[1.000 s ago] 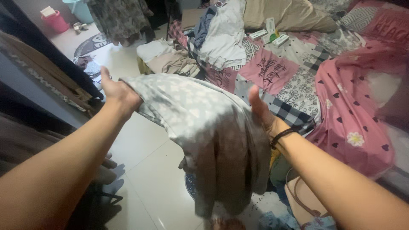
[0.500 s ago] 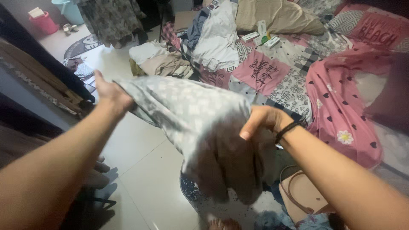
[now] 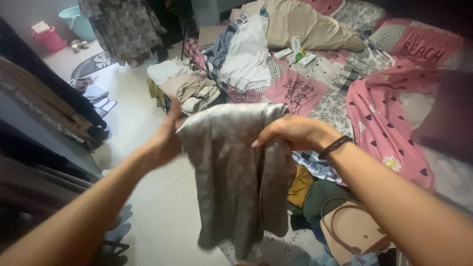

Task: The person picks up several pieces of clothing from a bed and the floor, shakes each item, and folds it into a stack by hand.

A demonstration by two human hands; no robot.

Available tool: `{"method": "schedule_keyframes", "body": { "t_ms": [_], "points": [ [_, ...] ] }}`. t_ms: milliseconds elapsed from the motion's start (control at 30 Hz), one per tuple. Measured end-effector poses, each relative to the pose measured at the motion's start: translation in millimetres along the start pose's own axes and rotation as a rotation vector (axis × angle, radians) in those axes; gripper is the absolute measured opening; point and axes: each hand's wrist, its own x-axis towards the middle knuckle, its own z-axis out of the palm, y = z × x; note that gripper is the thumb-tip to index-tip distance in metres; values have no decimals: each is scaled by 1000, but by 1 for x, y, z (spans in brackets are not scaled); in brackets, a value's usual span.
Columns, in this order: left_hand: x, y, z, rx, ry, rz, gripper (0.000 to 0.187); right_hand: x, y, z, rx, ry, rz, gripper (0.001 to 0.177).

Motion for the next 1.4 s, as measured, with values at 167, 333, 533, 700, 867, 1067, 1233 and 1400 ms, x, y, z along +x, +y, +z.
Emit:
{"method": "schedule_keyframes", "body": {
  "t_ms": [167, 333, 533, 700, 867, 1067, 1233, 1400],
  "points": [
    [5, 95, 47, 1012, -17, 742, 116, 2, 10, -16, 11, 23, 42, 20],
    [28, 97, 91, 1060, -144, 619, 58, -5, 6, -16, 33, -77, -1, 25],
    [40, 59, 96, 831, -87, 437, 26, -29, 3, 1, -14, -95, -407, 52],
    [51, 58, 104, 850, -105, 453, 27, -36, 16, -14, -49, 321, -283, 65],
    [61, 59, 108, 854, -158, 424, 28, -58, 13, -38, -1115, 983, -428, 126],
    [74, 59, 113, 869, -288, 521, 24, -59, -4, -7, -1265, 494, -653, 82],
    [92, 53, 119, 993, -410, 526, 18, -55, 21, -6, -1281, 521, -538, 42],
    [112, 65, 138, 911, -547, 575, 29, -70, 42, -15, -1123, 555, -515, 28]
  ]
}}
